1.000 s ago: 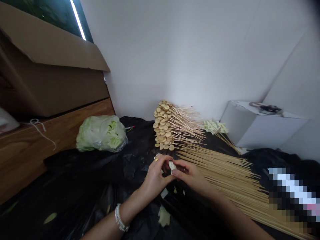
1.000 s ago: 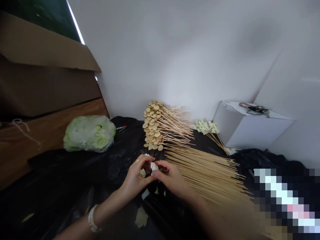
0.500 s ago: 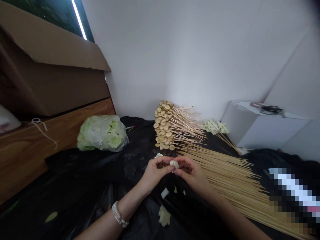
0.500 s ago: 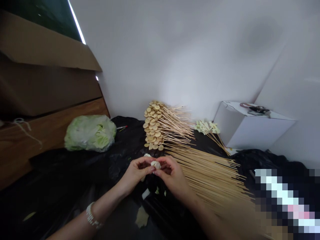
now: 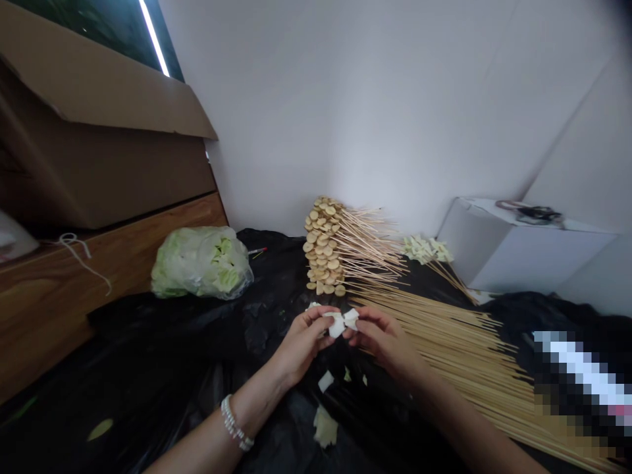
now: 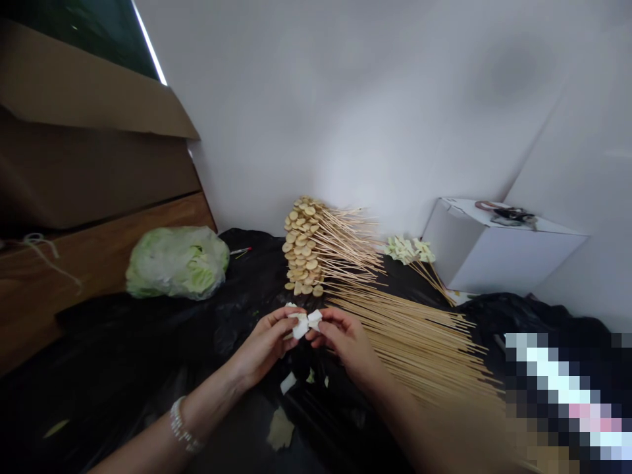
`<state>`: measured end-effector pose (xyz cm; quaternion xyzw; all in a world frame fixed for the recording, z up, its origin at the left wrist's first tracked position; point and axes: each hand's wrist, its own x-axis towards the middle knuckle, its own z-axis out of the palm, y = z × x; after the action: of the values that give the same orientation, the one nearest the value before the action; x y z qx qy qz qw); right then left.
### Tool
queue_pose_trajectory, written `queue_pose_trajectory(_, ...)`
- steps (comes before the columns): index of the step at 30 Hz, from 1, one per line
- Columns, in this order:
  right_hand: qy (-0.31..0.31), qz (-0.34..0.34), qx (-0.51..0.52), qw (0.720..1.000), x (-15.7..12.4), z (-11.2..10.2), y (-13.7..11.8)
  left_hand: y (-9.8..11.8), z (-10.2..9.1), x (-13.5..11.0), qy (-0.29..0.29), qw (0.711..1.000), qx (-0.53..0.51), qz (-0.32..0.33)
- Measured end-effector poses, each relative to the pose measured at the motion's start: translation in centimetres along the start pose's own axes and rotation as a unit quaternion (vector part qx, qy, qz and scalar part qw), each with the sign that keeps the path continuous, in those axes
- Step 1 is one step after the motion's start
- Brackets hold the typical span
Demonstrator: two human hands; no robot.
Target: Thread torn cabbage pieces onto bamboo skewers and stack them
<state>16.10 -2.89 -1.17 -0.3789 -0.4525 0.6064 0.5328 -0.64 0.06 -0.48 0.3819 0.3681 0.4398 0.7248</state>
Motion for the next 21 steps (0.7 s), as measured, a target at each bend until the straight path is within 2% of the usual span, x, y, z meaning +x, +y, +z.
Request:
queue_pose_trajectory(4,0.016,0.002,0.051,0.999,0.4,-0.5,0.0,0.5,-0.2,0.1,0.003,0.997,-0.064,-0.046)
queue_pose_trajectory(6,0.038,-0.009,0.032,0.999,0.6,-0.8,-0.3,0.8,-0.3,0.1,0.009,0.994,-0.096,-0.056)
queue_pose_trajectory(8,0.062,-0.040,-0.035,0.997,0.6,-1.0,-0.5,1.0,-0.3,0.1,0.004,0.993,-0.099,-0.060)
queue_pose_trajectory(10,0.080,-0.093,-0.138,0.983,0.5,-0.9,-0.6,1.0,-0.2,-0.1,-0.016,0.996,-0.058,-0.063)
queue_pose_trajectory(12,0.071,-0.156,-0.242,0.955,0.1,-0.3,-0.6,0.7,-0.1,-0.2,-0.041,0.997,0.002,-0.058)
queue_pose_trajectory(14,0.036,-0.199,-0.308,0.930,-0.4,0.3,-0.5,0.4,0.0,-0.3,-0.049,0.997,0.049,-0.037)
queue_pose_trajectory(18,-0.011,-0.203,-0.341,0.918,-0.5,0.5,-0.7,0.1,-0.1,-0.2,-0.022,0.998,0.062,-0.019)
queue_pose_trajectory(21,0.026,-0.185,-0.356,0.916,0.6,-1.7,-1.1,0.1,-0.3,0.0,-0.004,0.999,0.032,-0.024)
